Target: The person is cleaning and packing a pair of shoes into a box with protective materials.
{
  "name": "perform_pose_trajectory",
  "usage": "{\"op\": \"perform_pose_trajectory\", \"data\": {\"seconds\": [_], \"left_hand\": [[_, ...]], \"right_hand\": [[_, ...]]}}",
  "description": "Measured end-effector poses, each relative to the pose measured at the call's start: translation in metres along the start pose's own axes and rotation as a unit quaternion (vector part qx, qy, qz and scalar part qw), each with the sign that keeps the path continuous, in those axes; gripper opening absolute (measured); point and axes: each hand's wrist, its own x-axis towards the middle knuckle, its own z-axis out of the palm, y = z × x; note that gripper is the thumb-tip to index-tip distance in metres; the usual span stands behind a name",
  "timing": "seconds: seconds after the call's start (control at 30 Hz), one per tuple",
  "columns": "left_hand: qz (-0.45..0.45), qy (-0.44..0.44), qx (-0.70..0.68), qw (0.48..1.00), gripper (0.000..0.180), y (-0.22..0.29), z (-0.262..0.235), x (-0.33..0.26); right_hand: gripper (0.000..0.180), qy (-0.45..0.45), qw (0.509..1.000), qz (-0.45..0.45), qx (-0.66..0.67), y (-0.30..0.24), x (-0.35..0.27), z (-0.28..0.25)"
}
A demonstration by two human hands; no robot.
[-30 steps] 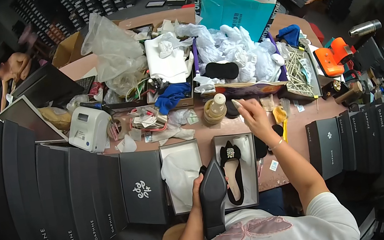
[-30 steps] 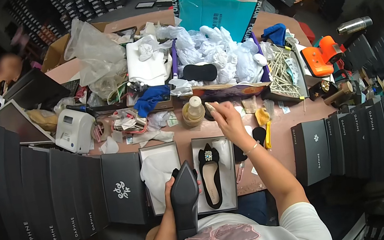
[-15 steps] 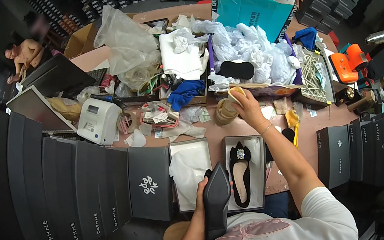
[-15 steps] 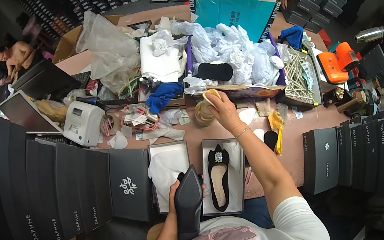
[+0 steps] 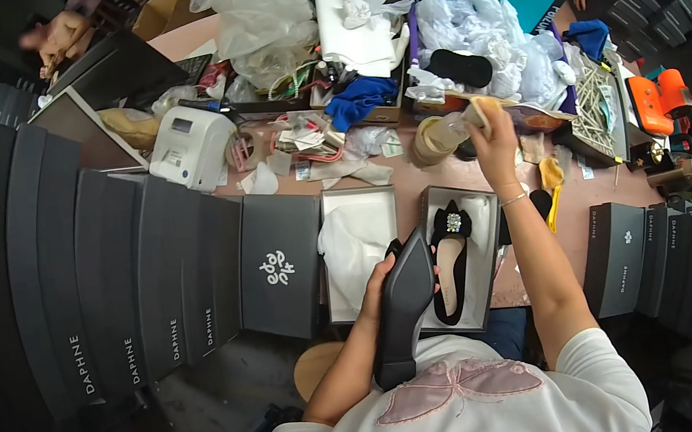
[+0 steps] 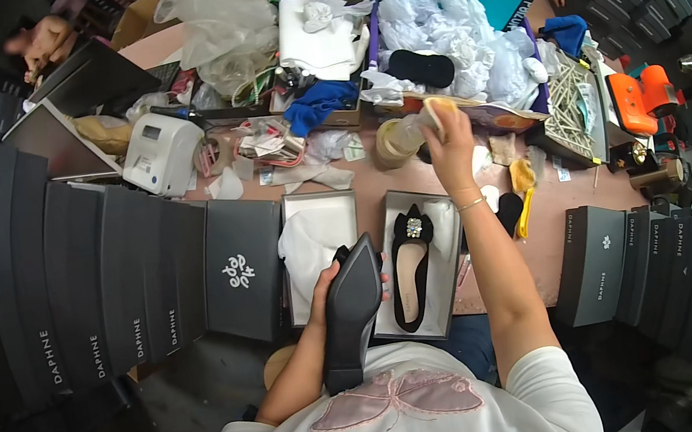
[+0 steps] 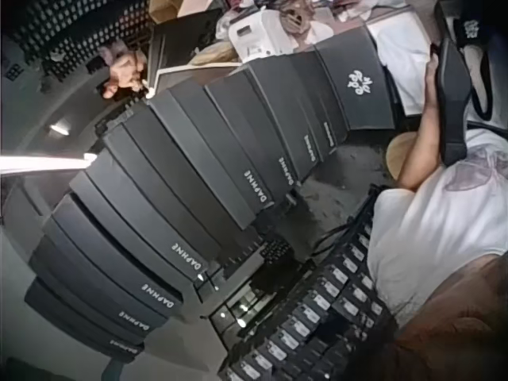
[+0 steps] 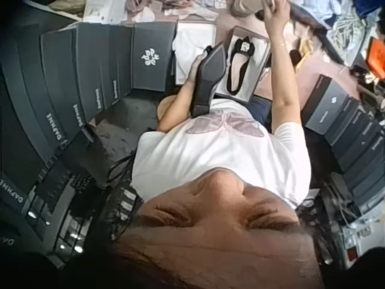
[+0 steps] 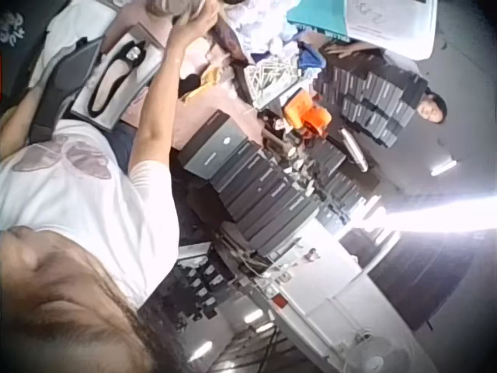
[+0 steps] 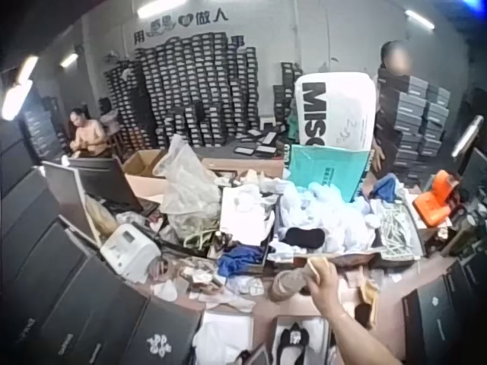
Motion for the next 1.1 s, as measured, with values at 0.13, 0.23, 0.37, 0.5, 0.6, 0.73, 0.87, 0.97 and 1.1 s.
{"op": "perform_pose_trajectory", "data": {"seconds": [0.13, 0.23, 0.37, 0.5, 0.6, 0.73, 0.87, 0.97, 1.1], "left_hand": [[0.043, 0.038, 0.037, 0.998, 0.064, 0.006, -0.001, -0.007], [0.044, 0.020, 0.037, 0.998, 0.062, 0.005, -0.005, -0.007], [0.042, 0.024, 0.021, 0.999, 0.062, -0.003, -0.008, -0.004], [0.042, 0.045, 0.072, 0.996, 0.057, -0.011, 0.011, 0.009], [0.006, 0.036, 0.079, 0.996, 0.055, -0.027, 0.032, 0.007], [-0.033, 0.027, 0.081, 0.996, 0.055, -0.033, 0.023, 0.012], [-0.041, 0.021, 0.113, 0.992, 0.055, -0.032, 0.032, 0.010], [-0.021, 0.042, 0.086, 0.995, 0.054, -0.034, 0.022, 0.008], [0.028, 0.074, 0.124, 0.989, 0.053, -0.036, 0.019, 0.010]], "right_hand": [[0.035, -0.053, 0.988, -0.085, -0.118, -0.015, 0.001, 0.024], [0.026, -0.108, 0.992, 0.057, -0.043, -0.028, 0.006, 0.003], [0.024, -0.243, 0.967, 0.049, 0.065, -0.097, -0.100, -0.054], [0.012, -0.284, 0.954, -0.098, 0.028, -0.185, -0.169, -0.082], [0.013, -0.174, 0.980, -0.075, -0.063, -0.162, -0.148, -0.077], [0.018, -0.219, 0.974, -0.019, -0.062, -0.181, -0.158, -0.087], [0.015, -0.274, 0.956, -0.009, -0.103, -0.181, -0.165, -0.093], [0.005, -0.245, 0.963, 0.063, -0.096, -0.180, -0.150, -0.087], [0.016, -0.279, 0.957, -0.006, -0.082, -0.183, -0.147, -0.085]]}}
